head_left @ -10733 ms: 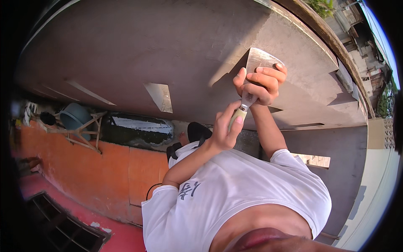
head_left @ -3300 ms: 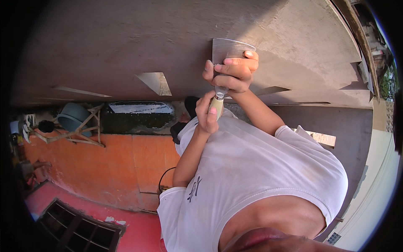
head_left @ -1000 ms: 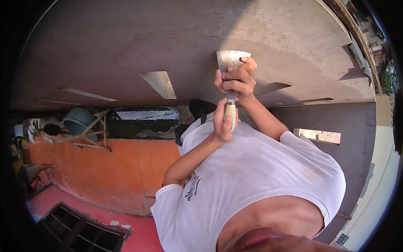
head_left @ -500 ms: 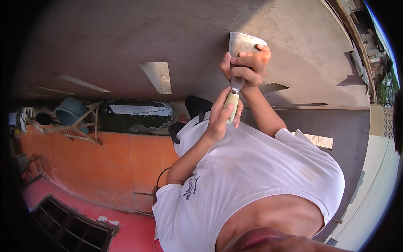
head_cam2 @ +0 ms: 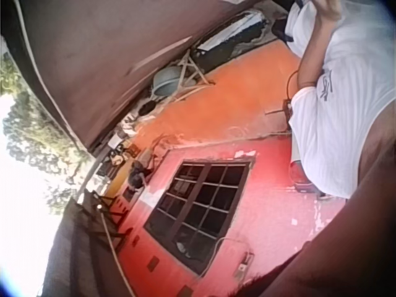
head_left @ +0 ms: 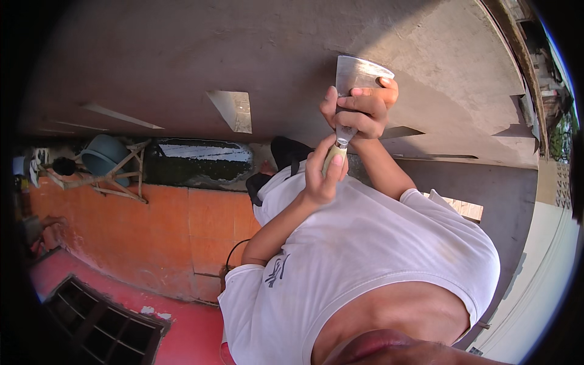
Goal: The person applies plaster to a ceiling using a trowel and smooths the surface with a sanding block. The person repeatedly scrapes and sands the ceiling to achieve a smooth finish.
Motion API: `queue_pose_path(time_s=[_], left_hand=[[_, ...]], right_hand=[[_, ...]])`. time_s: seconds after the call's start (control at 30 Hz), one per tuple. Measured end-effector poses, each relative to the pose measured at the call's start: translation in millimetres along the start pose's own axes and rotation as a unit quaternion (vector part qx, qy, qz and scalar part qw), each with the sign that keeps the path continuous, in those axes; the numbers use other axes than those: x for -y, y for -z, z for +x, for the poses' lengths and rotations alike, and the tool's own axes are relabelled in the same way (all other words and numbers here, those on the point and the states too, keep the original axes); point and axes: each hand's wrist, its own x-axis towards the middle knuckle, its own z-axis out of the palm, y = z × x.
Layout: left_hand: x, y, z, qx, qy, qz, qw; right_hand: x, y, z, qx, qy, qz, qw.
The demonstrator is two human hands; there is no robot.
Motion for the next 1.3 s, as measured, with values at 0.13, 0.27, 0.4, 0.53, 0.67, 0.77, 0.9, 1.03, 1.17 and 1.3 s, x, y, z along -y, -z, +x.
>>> queue_pose_path(time_s=[0.13, 0.27, 0.4, 0.53, 0.67, 0.77, 0.9, 1.03, 1.17, 1.3], left_hand=[[-0.5, 3.5, 5.5, 0.005, 0.005, -0.008, 1.0], [2.8, 4.4, 8.5, 0.003, 0.004, -0.009, 1.0], [3.3, 6.8, 7.8, 0.001, 0.018, 0.001, 1.0], [6.3, 10.9, 10.4, 0.003, 0.006, 0.025, 1.0], [6.7, 15.6, 13.6, 0.0, -0.006, 0.038, 0.999], [2.5, 22.2, 15.5, -0.006, 0.009, 0.039, 0.999], [-2.3, 18.6, 10.3, -0.015, 0.031, 0.042, 0.999], [-1.3, 21.6, 11.3, -0.007, 0.018, 0.061, 0.998], [-4.8, 26.1, 19.6, 0.003, -0.005, 0.072, 0.997], [-10.0, 27.5, 16.7, -0.004, 0.023, 0.064, 0.998]], right_hand=[[-2.9, -2.3, 0.4, 0.002, 0.0, -0.005, 1.0], [-4.6, -2.9, 0.2, 0.004, 0.002, -0.012, 1.0], [-7.5, -3.1, -3.3, 0.005, 0.012, -0.012, 1.0], [-12.1, -8.2, -6.9, -0.016, 0.032, -0.014, 0.999], [-9.9, -14.4, -2.8, -0.036, 0.033, -0.012, 0.999], [-4.7, -21.4, -3.8, -0.048, 0.018, -0.022, 0.998], [-0.3, -18.5, -7.7, -0.036, -0.011, -0.033, 0.999], [-2.6, -18.7, -6.3, -0.045, -0.002, -0.039, 0.998], [-7.1, -24.1, -2.2, -0.055, 0.016, -0.036, 0.998], [0.2, -23.4, -3.2, -0.062, -0.011, -0.041, 0.997]])
